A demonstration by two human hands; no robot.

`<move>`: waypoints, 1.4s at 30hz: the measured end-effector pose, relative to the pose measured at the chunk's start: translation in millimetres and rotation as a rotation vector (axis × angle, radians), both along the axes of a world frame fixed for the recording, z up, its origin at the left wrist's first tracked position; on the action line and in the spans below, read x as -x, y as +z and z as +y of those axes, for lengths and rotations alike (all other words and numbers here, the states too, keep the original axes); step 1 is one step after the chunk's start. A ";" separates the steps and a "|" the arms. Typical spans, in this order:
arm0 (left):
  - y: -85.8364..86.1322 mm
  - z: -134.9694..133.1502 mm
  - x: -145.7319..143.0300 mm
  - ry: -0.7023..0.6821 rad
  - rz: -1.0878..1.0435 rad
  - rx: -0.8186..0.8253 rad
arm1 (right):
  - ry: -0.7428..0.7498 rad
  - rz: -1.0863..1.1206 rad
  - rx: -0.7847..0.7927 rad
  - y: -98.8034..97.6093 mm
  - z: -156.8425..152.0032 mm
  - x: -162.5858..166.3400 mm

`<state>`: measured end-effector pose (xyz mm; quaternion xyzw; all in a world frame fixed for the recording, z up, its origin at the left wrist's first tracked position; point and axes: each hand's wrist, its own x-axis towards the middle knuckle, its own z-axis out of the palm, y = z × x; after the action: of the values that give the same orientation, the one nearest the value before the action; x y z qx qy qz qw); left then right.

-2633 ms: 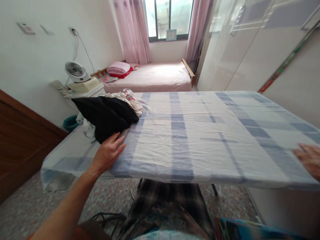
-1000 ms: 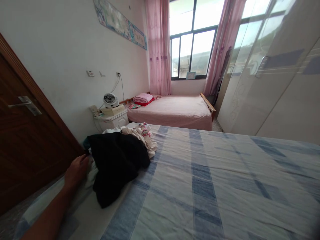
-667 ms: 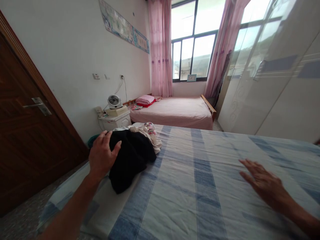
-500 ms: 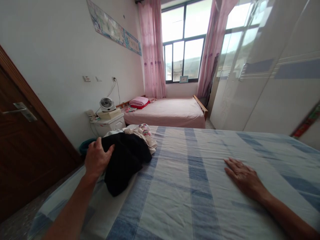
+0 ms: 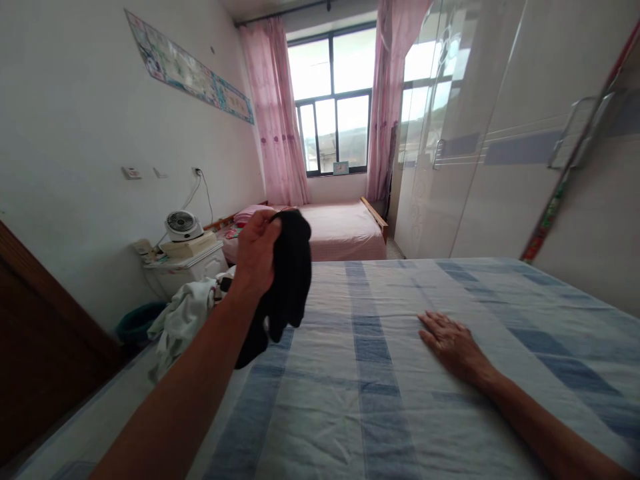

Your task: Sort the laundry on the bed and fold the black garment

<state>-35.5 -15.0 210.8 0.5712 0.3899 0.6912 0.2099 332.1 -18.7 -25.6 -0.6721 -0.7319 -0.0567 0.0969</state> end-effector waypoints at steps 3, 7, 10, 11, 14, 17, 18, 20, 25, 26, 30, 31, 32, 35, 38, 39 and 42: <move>0.0 -9.6 -55.4 -0.498 0.081 -0.042 | 0.017 0.094 -0.017 3.2 -0.6 -2.0; -43.9 -17.1 -69.7 -0.622 0.481 0.152 | 0.033 0.456 -0.083 10.6 1.0 -15.9; -93.4 -8.3 -46.6 -0.257 0.873 0.350 | -0.064 0.781 -0.119 16.2 1.9 -29.9; -108.6 -5.3 -37.2 -0.170 0.958 0.400 | -0.086 0.878 -0.130 17.4 1.9 -33.5; -142.6 -2.0 -14.2 -0.022 1.078 0.479 | -0.072 1.074 -0.149 18.8 1.7 -39.4; -159.0 -3.3 -2.5 0.120 1.116 0.520 | -0.101 0.954 -0.149 15.4 2.7 -40.1; -161.9 -2.8 0.1 0.179 1.116 0.527 | -0.132 0.844 -0.165 13.1 3.7 -40.2; -166.2 0.7 5.0 0.286 1.107 0.534 | -0.186 0.595 -0.189 7.4 6.5 -41.0; -178.7 10.0 13.2 0.293 1.101 0.546 | -0.053 0.337 -0.111 -5.4 13.1 -45.4; -181.3 10.0 12.4 0.271 1.093 0.544 | -0.003 0.374 -0.097 -5.8 12.6 -45.1; -187.8 7.6 0.3 0.175 0.986 0.552 | 0.137 0.688 -0.037 3.8 1.5 -31.2; -187.4 7.5 -3.8 0.135 0.944 0.556 | 0.172 0.794 0.000 8.6 -2.2 -24.5; -185.5 7.7 -7.7 0.089 0.897 0.556 | 0.210 0.896 0.042 14.4 -5.5 -17.1; -167.0 7.7 -14.5 -0.003 0.733 0.520 | 0.231 1.082 0.058 37.7 -11.0 3.0; -127.7 -1.7 -6.4 0.008 0.572 0.460 | 0.103 1.015 -0.198 73.6 -16.5 9.9; -112.3 -8.2 0.4 0.028 0.514 0.437 | 0.063 0.956 -0.299 87.9 -21.2 8.6; -74.7 -35.9 31.5 0.109 0.386 0.382 | 0.006 0.767 -0.481 126.9 -47.7 -4.4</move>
<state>-66.9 -50.8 136.1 0.6204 0.5761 0.4939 0.1981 336.5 -66.4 101.3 -0.6007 -0.6113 0.0282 0.5145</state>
